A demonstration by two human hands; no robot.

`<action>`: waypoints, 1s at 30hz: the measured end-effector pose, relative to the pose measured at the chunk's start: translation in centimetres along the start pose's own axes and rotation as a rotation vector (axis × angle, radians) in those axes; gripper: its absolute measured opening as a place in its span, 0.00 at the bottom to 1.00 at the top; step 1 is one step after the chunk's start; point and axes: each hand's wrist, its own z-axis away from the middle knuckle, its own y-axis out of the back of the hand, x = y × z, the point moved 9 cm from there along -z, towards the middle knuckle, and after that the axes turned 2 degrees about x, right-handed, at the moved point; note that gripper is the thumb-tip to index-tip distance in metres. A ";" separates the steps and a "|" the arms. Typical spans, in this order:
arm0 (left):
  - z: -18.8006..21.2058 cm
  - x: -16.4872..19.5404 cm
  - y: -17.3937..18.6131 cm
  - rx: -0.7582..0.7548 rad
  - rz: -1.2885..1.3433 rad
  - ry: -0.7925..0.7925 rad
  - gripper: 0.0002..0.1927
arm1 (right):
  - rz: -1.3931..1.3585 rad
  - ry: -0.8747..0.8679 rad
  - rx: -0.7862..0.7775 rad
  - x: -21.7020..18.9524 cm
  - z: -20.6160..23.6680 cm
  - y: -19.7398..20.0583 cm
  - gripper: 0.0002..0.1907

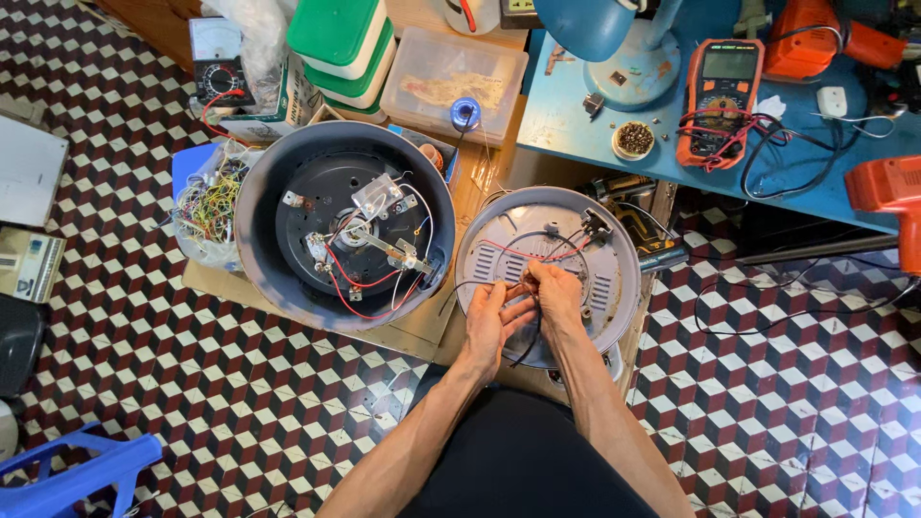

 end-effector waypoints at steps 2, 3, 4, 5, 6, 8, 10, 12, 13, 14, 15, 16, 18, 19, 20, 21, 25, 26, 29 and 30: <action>-0.3 -0.8 0.2 0.036 0.012 0.069 0.17 | -0.013 -0.005 -0.004 -0.5 0.7 0.0 0.13; -0.7 -1.1 -0.4 -0.008 -0.008 0.071 0.16 | -0.021 -0.069 0.007 -0.2 1.0 0.2 0.12; -1.2 -1.4 -0.9 -0.052 -0.027 0.072 0.15 | -0.031 -0.134 0.017 0.2 1.2 0.3 0.11; -1.7 -1.8 -1.5 -0.097 -0.048 0.072 0.15 | -0.043 -0.198 0.026 0.5 1.3 0.6 0.09; -2.4 -2.3 -1.3 -0.070 -0.052 0.091 0.13 | -0.026 -0.191 -0.006 0.2 1.4 0.6 0.11; -3.6 -3.6 -0.7 -0.009 -0.066 0.136 0.08 | 0.004 -0.184 -0.064 0.0 1.8 1.0 0.13; -4.8 -4.1 -0.2 -0.018 -0.126 0.120 0.11 | 0.086 -0.113 -0.048 -1.0 2.1 2.6 0.14; -5.7 -4.2 1.0 0.015 -0.197 0.111 0.12 | 0.167 0.012 0.004 -2.7 2.8 4.7 0.16; -6.1 -4.1 1.9 0.051 -0.239 0.111 0.12 | 0.206 0.103 0.047 -4.1 3.5 6.5 0.17; -6.4 -3.9 2.7 0.091 -0.279 0.108 0.13 | 0.246 0.194 0.087 -5.6 4.2 8.1 0.18; -6.6 -3.6 3.1 0.079 -0.299 0.107 0.13 | 0.228 0.184 0.185 -6.1 4.9 10.3 0.18; -6.7 -3.4 3.3 0.064 -0.320 0.107 0.13 | 0.210 0.175 0.287 -6.6 5.7 12.7 0.18; -6.8 -3.2 3.5 0.048 -0.356 0.109 0.13 | 0.285 0.271 0.399 -7.9 7.9 16.1 0.17; -6.9 -3.0 3.5 0.049 -0.372 0.111 0.13 | 0.269 0.277 0.427 -8.0 8.4 17.3 0.17; -6.8 -2.9 3.5 0.051 -0.390 0.112 0.13 | 0.253 0.282 0.453 -8.0 8.7 18.3 0.16; -6.7 -2.7 3.5 0.060 -0.395 0.110 0.13 | 0.236 0.286 0.479 -7.7 8.9 19.0 0.16; -6.0 -2.0 3.1 0.063 -0.368 0.100 0.14 | 0.234 0.183 0.481 -5.2 8.5 20.1 0.15; -5.8 -1.8 2.9 0.054 -0.351 0.097 0.14 | 0.231 0.158 0.471 -4.5 8.4 20.1 0.16; -5.0 -1.4 3.0 0.090 -0.393 0.143 0.12 | 0.219 0.099 0.455 -2.7 7.9 20.2 0.16; -4.8 -1.2 2.8 0.086 -0.388 0.141 0.12 | 0.214 0.079 0.449 -2.2 7.6 20.2 0.16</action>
